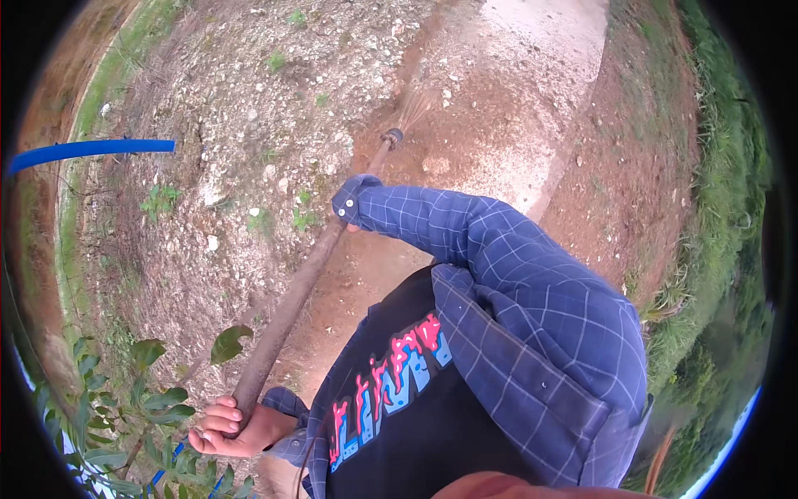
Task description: The person sweeps a concrete path on a hillside using a long-handled broom made of twigs, moving dirt and debris from the center toward the edges.
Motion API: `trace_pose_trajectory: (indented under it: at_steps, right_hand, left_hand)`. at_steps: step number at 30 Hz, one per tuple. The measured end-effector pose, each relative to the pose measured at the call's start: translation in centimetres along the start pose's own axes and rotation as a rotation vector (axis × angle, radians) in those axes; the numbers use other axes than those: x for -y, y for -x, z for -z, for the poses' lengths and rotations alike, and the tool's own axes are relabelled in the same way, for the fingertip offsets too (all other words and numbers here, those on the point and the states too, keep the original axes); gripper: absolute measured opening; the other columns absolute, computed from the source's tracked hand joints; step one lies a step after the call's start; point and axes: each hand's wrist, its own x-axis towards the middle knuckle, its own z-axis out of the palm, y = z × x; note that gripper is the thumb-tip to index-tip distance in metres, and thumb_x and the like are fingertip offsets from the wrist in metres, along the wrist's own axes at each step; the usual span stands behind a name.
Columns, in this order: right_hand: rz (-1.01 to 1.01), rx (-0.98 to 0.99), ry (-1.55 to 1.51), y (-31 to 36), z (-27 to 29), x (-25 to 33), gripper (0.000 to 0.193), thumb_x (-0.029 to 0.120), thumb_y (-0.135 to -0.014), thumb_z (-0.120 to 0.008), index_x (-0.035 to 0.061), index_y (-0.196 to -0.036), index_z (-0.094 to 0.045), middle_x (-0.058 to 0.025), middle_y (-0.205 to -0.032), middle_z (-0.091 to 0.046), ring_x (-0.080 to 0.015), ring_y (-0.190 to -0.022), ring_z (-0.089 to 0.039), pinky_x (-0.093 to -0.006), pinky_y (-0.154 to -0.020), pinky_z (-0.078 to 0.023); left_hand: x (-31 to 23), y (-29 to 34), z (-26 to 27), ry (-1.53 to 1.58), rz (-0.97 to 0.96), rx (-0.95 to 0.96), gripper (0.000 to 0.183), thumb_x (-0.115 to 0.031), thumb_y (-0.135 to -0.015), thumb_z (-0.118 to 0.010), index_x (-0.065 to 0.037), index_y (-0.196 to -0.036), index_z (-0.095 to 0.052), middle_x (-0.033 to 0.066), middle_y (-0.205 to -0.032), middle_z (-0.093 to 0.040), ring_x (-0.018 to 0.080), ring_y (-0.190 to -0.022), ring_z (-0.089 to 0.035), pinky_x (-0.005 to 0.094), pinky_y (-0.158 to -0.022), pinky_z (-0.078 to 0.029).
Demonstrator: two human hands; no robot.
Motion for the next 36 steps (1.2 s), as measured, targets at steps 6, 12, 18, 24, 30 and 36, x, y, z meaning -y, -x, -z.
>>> trace_pose_trajectory:
  at_steps: [6, 12, 18, 24, 30, 36]
  right_hand:
    - [-0.194, 0.061, -0.238, -1.0, -10.0, -3.1, 0.027, 0.028, -0.064, -0.066, 0.0179, -0.089, -0.067, -0.0076, -0.083, -0.065, -0.0258, -0.083, -0.062, -0.0365, -0.071, -0.05]
    - [0.167, -0.212, -0.06, 2.7, -1.9, 1.2, 0.017, 0.03, -0.063, -0.065, 0.0159, -0.073, -0.068, -0.0074, -0.069, -0.064, -0.0293, -0.069, -0.063, -0.0415, -0.059, -0.051]
    - [0.238, -0.25, -0.327, 3.7, -14.6, -8.0, 0.02, 0.025, -0.063, -0.067, 0.0089, -0.075, -0.065, -0.0114, -0.077, -0.065, -0.0246, -0.08, -0.064, -0.0355, -0.071, -0.05]
    - [0.48, -0.632, -0.738, 16.0, -16.2, -11.7, 0.024, 0.018, -0.066, -0.07, 0.0039, -0.059, -0.051, -0.0133, -0.059, -0.053, -0.0293, -0.057, -0.053, -0.0388, -0.053, -0.041]
    - [-0.722, -0.159, -0.356, 31.3, -17.3, -10.0, 0.023, 0.018, -0.067, -0.07, 0.0044, -0.062, -0.051, -0.0128, -0.062, -0.053, -0.0302, -0.057, -0.052, -0.0402, -0.053, -0.039]
    - [-1.255, -0.254, -0.527, 38.4, -20.9, -1.5, 0.021, 0.019, -0.068, -0.069, 0.005, -0.068, -0.053, -0.0119, -0.067, -0.055, -0.0293, -0.062, -0.054, -0.0399, -0.056, -0.04]
  left_hand:
    - [10.3, -0.3, 1.9, -0.138, 0.39, -0.12, 0.022, -0.01, -0.086, -0.039, -0.007, -0.106, -0.046, -0.0011, -0.055, -0.031, 0.011, -0.051, -0.035, 0.0282, -0.054, -0.039]
    - [1.5, -1.8, 3.4, -0.166, 0.215, -0.267, 0.024, -0.016, -0.088, -0.038, -0.007, -0.108, -0.048, -0.0031, -0.059, -0.028, 0.009, -0.052, -0.033, 0.0255, -0.052, -0.037]
    - [6.8, 3.4, -3.1, -0.065, 0.216, 0.003, 0.019, -0.011, -0.085, -0.039, -0.002, -0.101, -0.046, 0.0016, -0.053, -0.033, 0.0132, -0.044, -0.035, 0.028, -0.046, -0.038]
    - [17.9, 5.2, -2.2, -0.104, 0.702, 0.131, 0.025, -0.01, -0.085, -0.04, -0.003, -0.108, -0.05, -0.0001, -0.062, -0.037, 0.0128, -0.057, -0.042, 0.0294, -0.057, -0.044]
    - [18.1, 9.8, -7.2, -0.103, 0.74, 0.824, 0.033, -0.011, -0.089, -0.048, -0.006, -0.122, -0.045, 0.0056, -0.093, -0.046, 0.0145, -0.088, -0.047, 0.0309, -0.079, -0.043]
    - [7.5, 7.4, -12.6, 0.434, 0.603, 1.274, 0.039, -0.013, -0.089, -0.048, -0.009, -0.127, -0.041, 0.0082, -0.103, -0.046, 0.0206, -0.101, -0.046, 0.0372, -0.092, -0.039]
